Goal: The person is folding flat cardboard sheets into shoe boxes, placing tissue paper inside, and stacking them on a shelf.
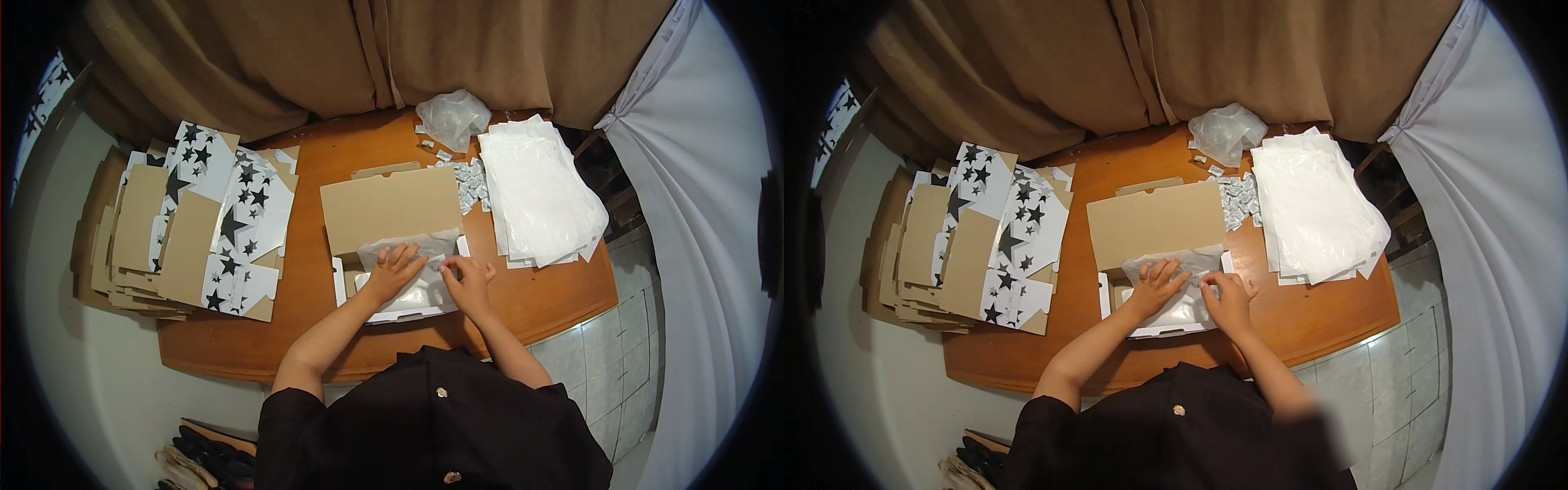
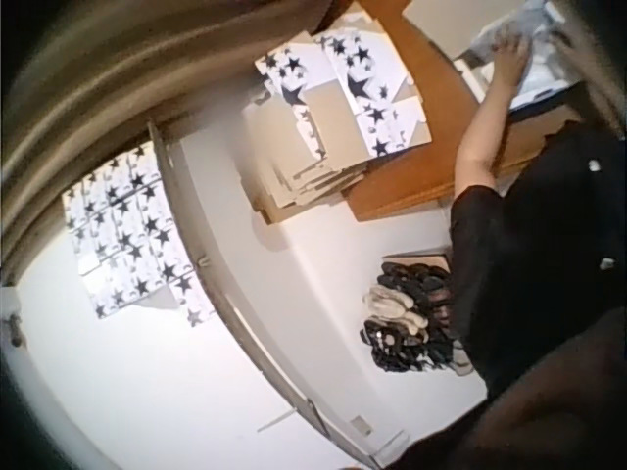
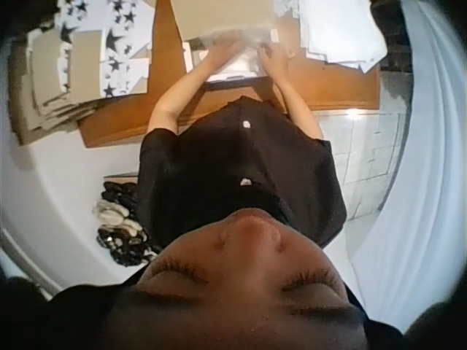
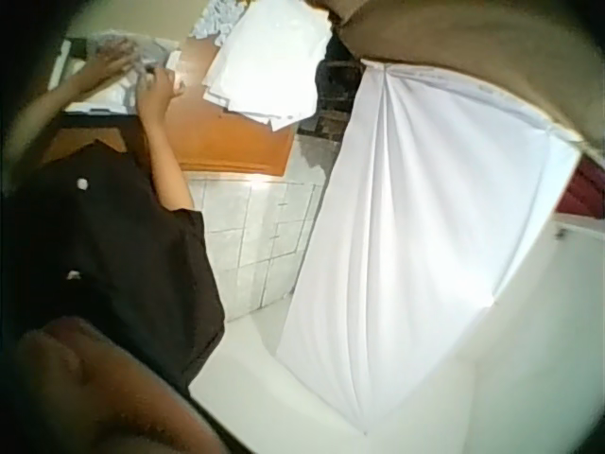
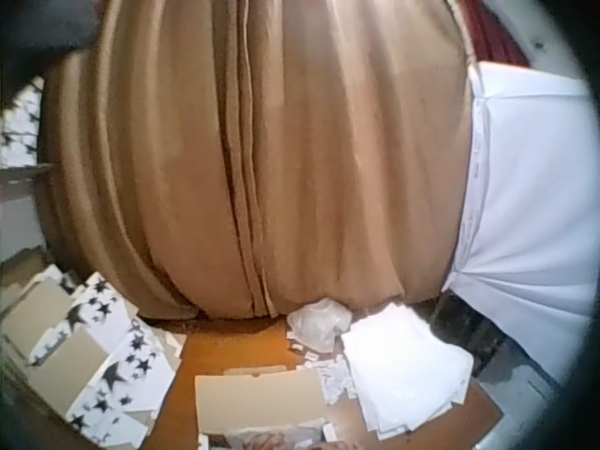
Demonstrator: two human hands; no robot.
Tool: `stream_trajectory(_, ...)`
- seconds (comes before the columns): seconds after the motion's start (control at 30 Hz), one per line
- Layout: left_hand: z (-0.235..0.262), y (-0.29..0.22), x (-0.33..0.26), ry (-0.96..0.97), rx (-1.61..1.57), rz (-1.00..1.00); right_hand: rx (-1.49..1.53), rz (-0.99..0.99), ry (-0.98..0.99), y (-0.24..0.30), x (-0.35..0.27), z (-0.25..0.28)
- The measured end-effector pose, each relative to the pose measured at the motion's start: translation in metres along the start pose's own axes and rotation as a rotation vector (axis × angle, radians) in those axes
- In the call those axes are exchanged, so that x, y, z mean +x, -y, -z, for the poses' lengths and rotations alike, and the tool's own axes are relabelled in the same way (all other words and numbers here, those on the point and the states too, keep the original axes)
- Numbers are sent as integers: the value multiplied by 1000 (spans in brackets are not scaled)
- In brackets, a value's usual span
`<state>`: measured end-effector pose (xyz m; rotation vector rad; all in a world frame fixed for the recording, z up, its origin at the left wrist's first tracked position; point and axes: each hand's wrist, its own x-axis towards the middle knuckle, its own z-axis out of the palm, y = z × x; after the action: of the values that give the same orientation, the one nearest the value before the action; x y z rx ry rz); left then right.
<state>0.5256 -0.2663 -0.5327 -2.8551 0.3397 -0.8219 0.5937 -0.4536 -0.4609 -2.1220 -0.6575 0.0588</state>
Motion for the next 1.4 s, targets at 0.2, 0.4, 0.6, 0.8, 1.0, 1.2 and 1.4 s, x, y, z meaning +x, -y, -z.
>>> stream_trajectory(0.2, 7, 5, 10, 16, 40, 252, -267, 63, 264, -16, -15, -16)
stream_trajectory(0.4, 26, 16, 13, 53, -47, 310, -470, 88, 363, -21, -17, -27)
stream_trajectory(0.6, 47, 31, 1, 189, -156, 295, -583, 83, 386, -29, -19, -33)
stream_trajectory(0.8, 75, 32, 2, 120, -234, 228, -609, 44, 446, -19, -16, -28)
stream_trajectory(1.0, 66, 30, 0, 181, -178, 237, -438, 206, 167, -14, -21, -21)
stream_trajectory(1.2, 69, 30, 26, 120, -225, 340, -324, 470, 32, -8, -18, -23)
stream_trajectory(1.4, 54, 16, 36, 29, -100, 234, -422, 504, 165, -12, -15, -45)
